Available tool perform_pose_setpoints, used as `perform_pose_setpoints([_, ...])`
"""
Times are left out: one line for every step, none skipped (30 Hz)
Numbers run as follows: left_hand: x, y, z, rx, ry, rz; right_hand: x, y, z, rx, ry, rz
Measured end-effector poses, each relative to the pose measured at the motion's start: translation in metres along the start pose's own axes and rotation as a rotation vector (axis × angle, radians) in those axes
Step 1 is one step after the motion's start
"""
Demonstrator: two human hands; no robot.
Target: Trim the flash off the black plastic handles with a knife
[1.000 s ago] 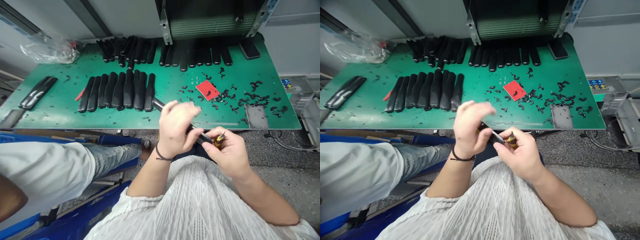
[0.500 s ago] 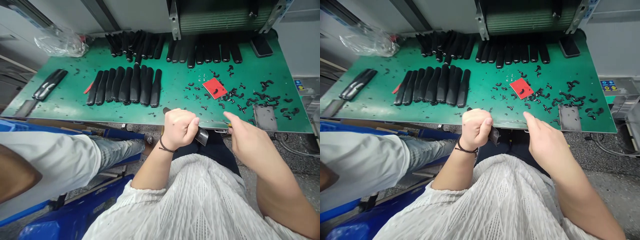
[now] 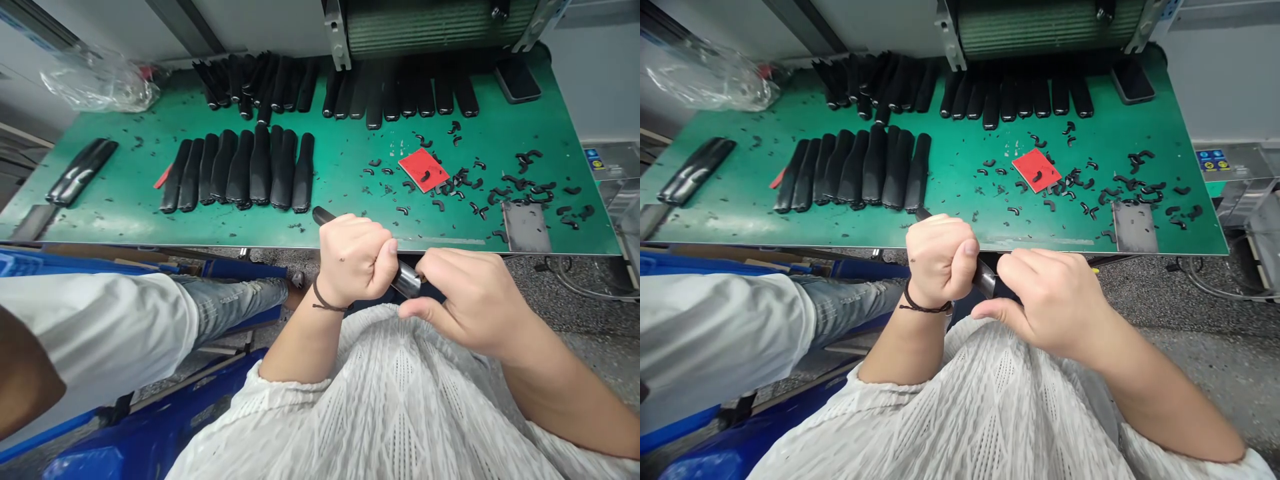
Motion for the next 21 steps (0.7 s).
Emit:
perform_pose_setpoints([0.001,0.0,0.001,0.011,0.008,-0.001,0.0,0.0,0.001,0.01,0.001,0.024])
perform_pose_setpoints([0.001,0.0,0.001,0.019,0.016,0.001,-0.001,0.0,0.002,0.022,0.001,0.049])
perform_pose_setpoints([0.002,-0.001,0.002,0.025,0.025,0.006,-0.002,0.0,0.003,0.04,0.001,0.077])
perform_pose_setpoints([0.003,-0.002,0.002,0.03,0.036,0.013,-0.002,0.0,0.004,0.062,0.0,0.108])
perform_pose_setpoints([0.004,-0.003,0.002,0.034,0.052,0.021,-0.004,0.0,0.005,0.086,0.0,0.141])
perform_pose_setpoints([0.005,-0.004,0.002,0.04,0.072,0.031,-0.005,-0.001,0.006,0.112,-0.001,0.18])
perform_pose_setpoints([0.007,-0.006,0.002,0.048,0.095,0.041,-0.006,-0.002,0.006,0.144,-0.005,0.223])
perform_pose_setpoints([0.009,-0.007,0.002,0.055,0.121,0.051,-0.007,-0.004,0.007,0.177,-0.01,0.266])
perform_pose_setpoints([0.011,-0.009,0.002,0.063,0.148,0.062,-0.008,-0.006,0.008,0.212,-0.015,0.308])
perform_pose_setpoints([0.013,-0.009,0.001,0.069,0.176,0.073,-0.008,-0.008,0.009,0.251,-0.017,0.345])
perform_pose_setpoints([0.016,-0.01,0.0,0.069,0.204,0.085,-0.008,-0.01,0.009,0.293,-0.012,0.375])
perform_pose_setpoints([0.018,-0.01,0.0,0.066,0.231,0.095,-0.007,-0.012,0.01,0.332,0.001,0.393])
perform_pose_setpoints([0.02,-0.01,-0.001,0.057,0.261,0.105,-0.006,-0.013,0.011,0.363,0.023,0.393])
perform_pose_setpoints([0.022,-0.009,-0.001,0.042,0.292,0.116,-0.004,-0.013,0.012,0.387,0.052,0.37])
perform_pose_setpoints([0.023,-0.008,-0.002,0.025,0.321,0.129,-0.002,-0.013,0.013,0.396,0.079,0.318])
perform_pose_setpoints([0.023,-0.007,-0.002,0.005,0.348,0.144,0.0,-0.013,0.014,0.39,0.099,0.237])
perform_pose_setpoints([0.023,-0.006,-0.002,-0.014,0.369,0.157,0.002,-0.011,0.014,0.369,0.105,0.14])
perform_pose_setpoints([0.023,-0.005,-0.002,-0.031,0.386,0.168,0.004,-0.009,0.014,0.337,0.102,0.045])
perform_pose_setpoints([0.022,-0.005,-0.002,-0.045,0.396,0.174,0.006,-0.007,0.013,0.303,0.089,-0.031])
perform_pose_setpoints([0.022,-0.004,-0.001,-0.055,0.4,0.175,0.006,-0.005,0.012,0.272,0.07,-0.073])
perform_pose_setpoints([0.021,-0.004,-0.001,-0.063,0.4,0.174,0.007,-0.002,0.01,0.245,0.05,-0.077])
Point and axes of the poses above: each hand's wrist, its own z-axis away from the middle knuckle, its own y-axis out of the back of the hand, x = y × z, the point moved 1 cm from there along -z, towards the middle knuckle, and after that the axes turned 12 degrees about -x, right-handed, at the moved point
